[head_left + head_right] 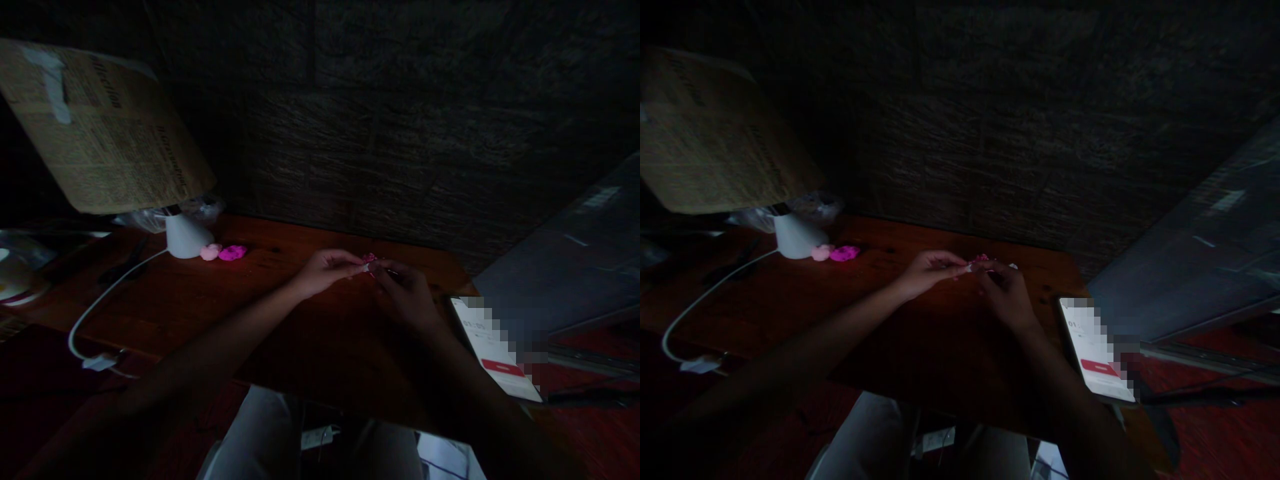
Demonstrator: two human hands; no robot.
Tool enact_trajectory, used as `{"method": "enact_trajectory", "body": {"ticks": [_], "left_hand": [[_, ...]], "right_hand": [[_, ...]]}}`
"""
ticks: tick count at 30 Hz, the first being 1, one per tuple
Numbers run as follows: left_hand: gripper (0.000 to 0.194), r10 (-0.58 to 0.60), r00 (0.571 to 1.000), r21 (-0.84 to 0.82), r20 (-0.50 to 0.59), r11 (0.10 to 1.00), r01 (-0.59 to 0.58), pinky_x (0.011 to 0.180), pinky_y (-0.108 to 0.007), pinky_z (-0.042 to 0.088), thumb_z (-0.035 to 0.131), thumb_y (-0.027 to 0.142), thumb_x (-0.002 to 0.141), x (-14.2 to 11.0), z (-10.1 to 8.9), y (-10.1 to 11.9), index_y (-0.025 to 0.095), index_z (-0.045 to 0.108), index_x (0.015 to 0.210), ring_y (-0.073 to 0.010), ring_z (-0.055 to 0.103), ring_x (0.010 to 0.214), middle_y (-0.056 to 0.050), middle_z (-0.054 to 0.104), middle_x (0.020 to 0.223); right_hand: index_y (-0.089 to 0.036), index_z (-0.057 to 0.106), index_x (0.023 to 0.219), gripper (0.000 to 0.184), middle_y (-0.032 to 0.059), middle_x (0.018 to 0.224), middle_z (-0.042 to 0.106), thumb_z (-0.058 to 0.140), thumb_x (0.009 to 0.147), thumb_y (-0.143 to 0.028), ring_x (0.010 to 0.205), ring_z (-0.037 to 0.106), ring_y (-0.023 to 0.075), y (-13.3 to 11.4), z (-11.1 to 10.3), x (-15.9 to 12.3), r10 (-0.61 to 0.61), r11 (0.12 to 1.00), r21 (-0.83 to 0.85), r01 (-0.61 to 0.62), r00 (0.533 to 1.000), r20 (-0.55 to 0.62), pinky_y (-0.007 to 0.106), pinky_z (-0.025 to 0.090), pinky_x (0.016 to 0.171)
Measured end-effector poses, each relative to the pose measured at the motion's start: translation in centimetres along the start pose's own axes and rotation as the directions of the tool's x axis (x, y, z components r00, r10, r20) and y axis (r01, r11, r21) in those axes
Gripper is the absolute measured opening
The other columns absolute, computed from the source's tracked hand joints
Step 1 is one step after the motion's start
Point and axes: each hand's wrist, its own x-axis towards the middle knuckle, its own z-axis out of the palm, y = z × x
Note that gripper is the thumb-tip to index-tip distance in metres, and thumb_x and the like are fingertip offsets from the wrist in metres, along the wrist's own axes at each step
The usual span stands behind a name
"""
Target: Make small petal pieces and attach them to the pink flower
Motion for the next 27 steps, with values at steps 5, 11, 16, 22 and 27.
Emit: {"method": "enact_trajectory", "body": {"ticks": [5,11,16,22,27], "left_hand": [[0.038,-0.011,1.0,0.0,0.005,1.0,0.011,0.074,-0.028,0.052,0.086,0.045,0.067,-0.05,-0.08,0.08,0.016,0.078,0.091,-0.0178,0.07,0.089,-0.008,0.078,0.099],[0.04,-0.017,1.0,-0.001,0.004,1.0,0.017,0.074,-0.029,0.053,0.086,0.045,0.067,-0.02,-0.17,-0.11,0.015,0.078,0.093,-0.0192,0.07,0.092,-0.009,0.078,0.102],[0.039,-0.023,1.0,-0.007,0.016,1.0,0.024,0.075,-0.029,0.053,0.087,0.044,0.067,0.02,-0.23,-0.19,0.015,0.079,0.093,-0.0194,0.07,0.092,-0.01,0.078,0.102],[0.041,-0.047,0.999,-0.017,0.02,0.999,0.048,0.075,-0.03,0.053,0.088,0.044,0.064,-0.03,-0.13,-0.07,0.015,0.079,0.092,-0.0199,0.071,0.092,-0.01,0.078,0.102],[0.041,-0.045,0.999,-0.005,0.029,0.999,0.045,0.077,-0.03,0.053,0.087,0.044,0.065,-0.16,-0.03,0.14,0.015,0.079,0.092,-0.0199,0.07,0.093,-0.01,0.078,0.103]], "right_hand": [[-0.019,0.079,0.089,0.033,0.0053,0.081,0.074,0.069,0.082,-0.05,0.062,0.059,0.0149,-0.36,-0.11,-0.05,0.008,1.0,-0.008,-0.008,0.999,-0.053,0.028,0.048,0.058],[-0.023,0.079,0.098,0.033,0.0075,0.099,0.079,0.078,0.076,-0.048,0.076,0.066,0.018,-0.42,-0.2,-0.05,0.024,0.996,0.09,-0.015,0.994,-0.107,0.029,0.051,0.062],[-0.021,0.079,0.098,0.038,0.0075,0.094,0.079,0.082,0.072,-0.049,0.07,0.064,0.0164,-0.32,-0.16,0.02,0.042,0.993,0.11,-0.031,0.995,-0.094,0.029,0.05,0.059],[-0.022,0.079,0.094,0.035,0.007,0.093,0.079,0.082,0.071,-0.048,0.073,0.066,0.0171,-0.55,-0.09,-0.1,0.054,0.992,0.116,-0.042,0.994,-0.095,0.028,0.051,0.06],[-0.021,0.078,0.094,0.036,0.0087,0.101,0.08,0.083,0.071,-0.048,0.085,0.071,0.0212,-0.12,-0.05,-0.04,0.054,0.994,0.103,-0.045,0.995,-0.087,0.031,0.054,0.067]]}}
